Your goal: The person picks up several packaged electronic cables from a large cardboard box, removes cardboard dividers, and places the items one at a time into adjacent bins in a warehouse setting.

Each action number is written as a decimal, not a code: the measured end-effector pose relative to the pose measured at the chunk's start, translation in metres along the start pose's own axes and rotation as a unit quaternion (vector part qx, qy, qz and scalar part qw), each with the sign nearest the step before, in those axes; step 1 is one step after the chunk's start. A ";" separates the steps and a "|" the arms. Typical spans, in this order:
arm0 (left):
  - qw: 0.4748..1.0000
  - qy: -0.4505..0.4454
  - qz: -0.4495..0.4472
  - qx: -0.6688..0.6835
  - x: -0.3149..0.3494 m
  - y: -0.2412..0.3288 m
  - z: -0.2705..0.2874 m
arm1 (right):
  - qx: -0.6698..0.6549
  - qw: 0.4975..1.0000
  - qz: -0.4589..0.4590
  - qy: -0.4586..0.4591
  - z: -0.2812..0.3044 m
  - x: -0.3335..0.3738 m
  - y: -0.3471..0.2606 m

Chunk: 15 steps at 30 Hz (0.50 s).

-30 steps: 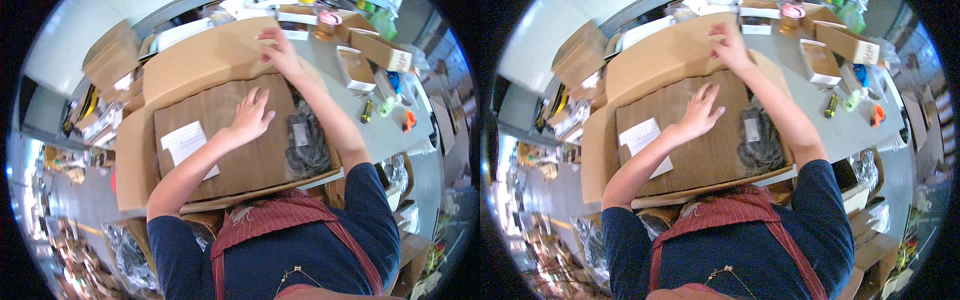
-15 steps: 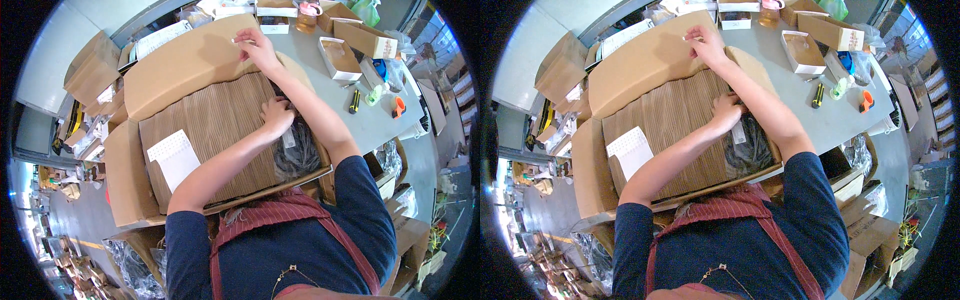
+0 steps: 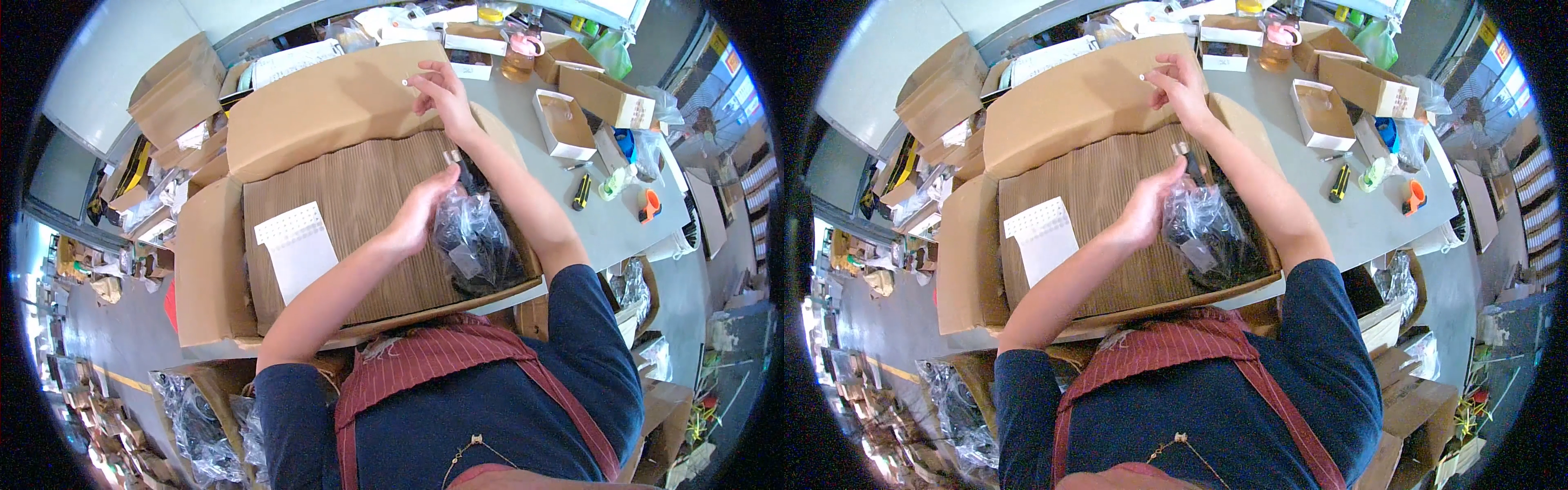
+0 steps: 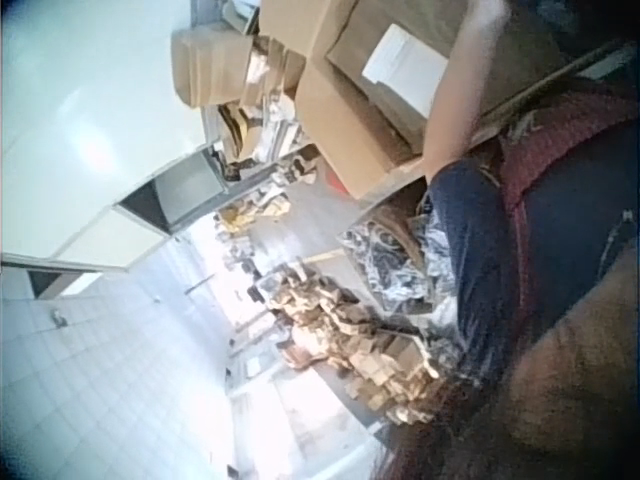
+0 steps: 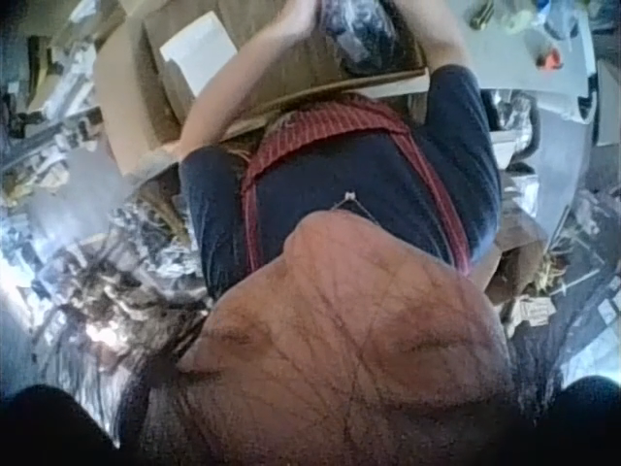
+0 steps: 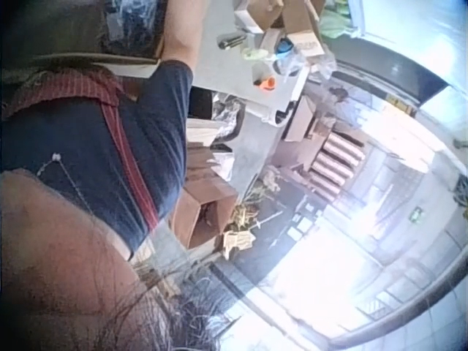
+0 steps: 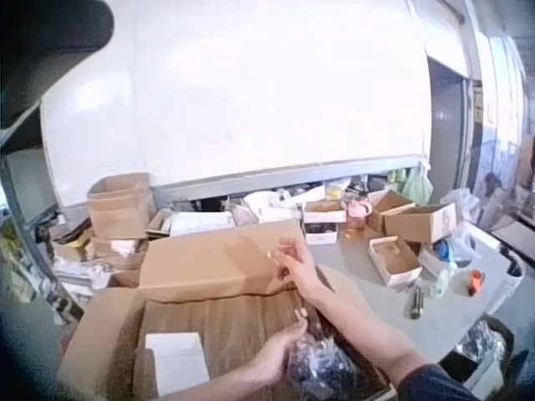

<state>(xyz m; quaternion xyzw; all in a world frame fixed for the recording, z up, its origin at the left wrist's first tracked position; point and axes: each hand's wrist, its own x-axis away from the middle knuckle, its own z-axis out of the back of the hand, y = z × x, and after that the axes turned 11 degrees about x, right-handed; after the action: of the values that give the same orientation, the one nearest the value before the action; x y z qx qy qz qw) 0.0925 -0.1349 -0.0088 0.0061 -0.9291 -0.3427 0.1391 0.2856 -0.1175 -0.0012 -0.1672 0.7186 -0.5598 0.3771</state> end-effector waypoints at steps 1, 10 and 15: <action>0.999 -0.032 -0.012 -0.007 -0.002 -0.003 0.002 | 0.001 1.000 0.004 -0.006 -0.001 0.000 0.002; 0.940 -0.163 -0.163 -0.251 0.018 -0.021 0.004 | 0.045 0.996 -0.057 -0.060 -0.008 0.006 0.002; 0.939 -0.016 -0.168 -0.298 0.037 -0.009 0.003 | 0.062 0.995 -0.066 -0.049 0.001 0.003 0.006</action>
<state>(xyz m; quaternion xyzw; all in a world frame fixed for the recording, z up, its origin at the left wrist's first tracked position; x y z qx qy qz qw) 0.0552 -0.1438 -0.0066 0.1148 -0.7717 -0.6226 0.0597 0.2850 -0.1182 -0.0081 -0.2173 0.6505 -0.6182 0.3840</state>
